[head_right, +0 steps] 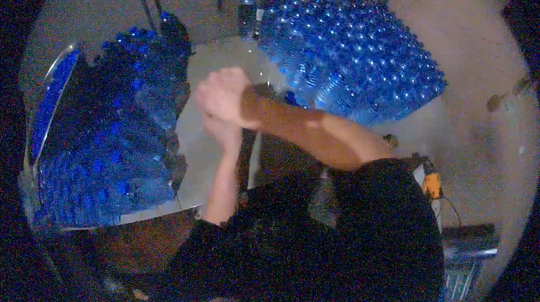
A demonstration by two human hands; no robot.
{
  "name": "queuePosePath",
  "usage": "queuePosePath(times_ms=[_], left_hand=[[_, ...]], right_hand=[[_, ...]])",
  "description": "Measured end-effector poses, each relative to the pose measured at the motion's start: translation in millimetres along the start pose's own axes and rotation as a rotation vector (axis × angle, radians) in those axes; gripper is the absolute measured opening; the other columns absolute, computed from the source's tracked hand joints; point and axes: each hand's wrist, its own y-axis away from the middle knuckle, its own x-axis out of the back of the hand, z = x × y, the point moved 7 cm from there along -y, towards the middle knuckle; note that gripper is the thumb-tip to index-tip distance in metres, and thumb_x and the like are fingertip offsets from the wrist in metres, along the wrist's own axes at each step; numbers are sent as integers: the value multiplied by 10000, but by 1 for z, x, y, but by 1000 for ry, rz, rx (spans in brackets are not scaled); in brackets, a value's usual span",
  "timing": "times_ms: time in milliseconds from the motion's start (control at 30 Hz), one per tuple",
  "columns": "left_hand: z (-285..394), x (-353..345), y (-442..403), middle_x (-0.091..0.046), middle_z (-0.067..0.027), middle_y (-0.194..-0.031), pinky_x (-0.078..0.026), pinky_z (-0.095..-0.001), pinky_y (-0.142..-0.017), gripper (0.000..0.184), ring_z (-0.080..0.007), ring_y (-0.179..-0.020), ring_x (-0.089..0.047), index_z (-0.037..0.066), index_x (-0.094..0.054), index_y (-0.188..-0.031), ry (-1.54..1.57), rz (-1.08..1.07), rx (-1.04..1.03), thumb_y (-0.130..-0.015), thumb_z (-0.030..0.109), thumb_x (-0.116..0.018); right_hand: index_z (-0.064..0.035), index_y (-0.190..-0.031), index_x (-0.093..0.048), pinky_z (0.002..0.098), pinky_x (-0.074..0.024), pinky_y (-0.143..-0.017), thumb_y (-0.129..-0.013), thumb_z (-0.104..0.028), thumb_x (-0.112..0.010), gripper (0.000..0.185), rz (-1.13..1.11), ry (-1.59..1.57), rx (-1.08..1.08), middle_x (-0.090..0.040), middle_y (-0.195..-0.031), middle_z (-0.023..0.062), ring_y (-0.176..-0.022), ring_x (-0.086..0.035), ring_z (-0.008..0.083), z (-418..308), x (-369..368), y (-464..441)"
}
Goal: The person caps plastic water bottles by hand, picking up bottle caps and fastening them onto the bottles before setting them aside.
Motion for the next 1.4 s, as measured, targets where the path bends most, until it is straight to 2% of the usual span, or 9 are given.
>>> queuePosePath(times_ms=[400,500,600,667,733,867,1100,1233,1400], left_hand=[[-6,-22,-30,-691,-82,-980,-507,-349,-818,563,-199,-892,-656,50,-659,-1034,-208,-1068,-26,-568,274,-882],[-2,-15,4,-677,-105,-1029,-501,-369,-823,588,-239,-919,-648,57,-631,-1086,-94,-264,-93,-584,259,-859],[23,0,11,-662,-133,-1040,-498,-384,-836,605,-292,-958,-637,58,-606,-1136,-26,-188,-250,-604,233,-833],[-18,16,-13,-654,-138,-1010,-493,-398,-843,586,-313,-947,-634,62,-602,-1137,20,-91,23,-615,208,-824],[17,39,-20,-621,-137,-1036,-479,-413,-865,515,-317,-989,-611,72,-588,-1134,-326,12,-35,-671,166,-793],[87,105,1,-568,-144,-1113,-452,-385,-919,448,-298,-1050,-562,64,-560,-1156,-582,300,-595,-746,118,-732],[33,134,-5,-540,-172,-1208,-421,-436,-995,484,-366,-1187,-504,55,-539,-1191,-736,-56,-292,-748,127,-721],[28,117,-2,-549,-141,-1191,-432,-397,-998,509,-328,-1157,-532,44,-542,-1222,-762,-69,-378,-767,160,-738],[-12,26,-37,-561,-145,-1179,-478,-368,-911,489,-271,-1089,-566,50,-561,-1211,-393,-350,-191,-766,139,-741]], right_hand=[[-104,-806,-622,418,-499,-599,-902,-387,-571,304,60,-33,569,-612,-736,68,-704,-621,272,18,0,11],[-104,-791,-631,445,-501,-604,-887,-361,-591,277,64,117,340,-624,-742,80,-715,-636,265,13,-4,20],[-108,-828,-655,480,-497,-648,-874,-321,-604,224,109,50,313,-658,-800,115,-769,-654,288,5,2,19],[-54,-898,-630,495,-480,-688,-869,-325,-640,273,-85,-102,132,-661,-836,187,-830,-657,350,2,15,6],[-46,-919,-628,489,-476,-713,-862,-315,-651,275,-32,-368,256,-660,-848,195,-829,-640,382,-13,10,-15],[-18,-910,-653,506,-517,-737,-825,-302,-687,299,-38,-498,388,-669,-846,225,-817,-647,429,-55,2,-71],[-44,-1028,-668,491,-536,-768,-836,-309,-677,327,120,-650,375,-685,-928,209,-877,-657,413,-91,7,-111],[-52,-1112,-636,479,-534,-764,-860,-321,-654,368,-40,-818,-53,-681,-962,202,-897,-655,405,-29,-10,-38],[-33,-1112,-622,417,-475,-705,-851,-206,-678,319,403,-470,-476,-626,-879,183,-797,-605,347,71,-110,165]])
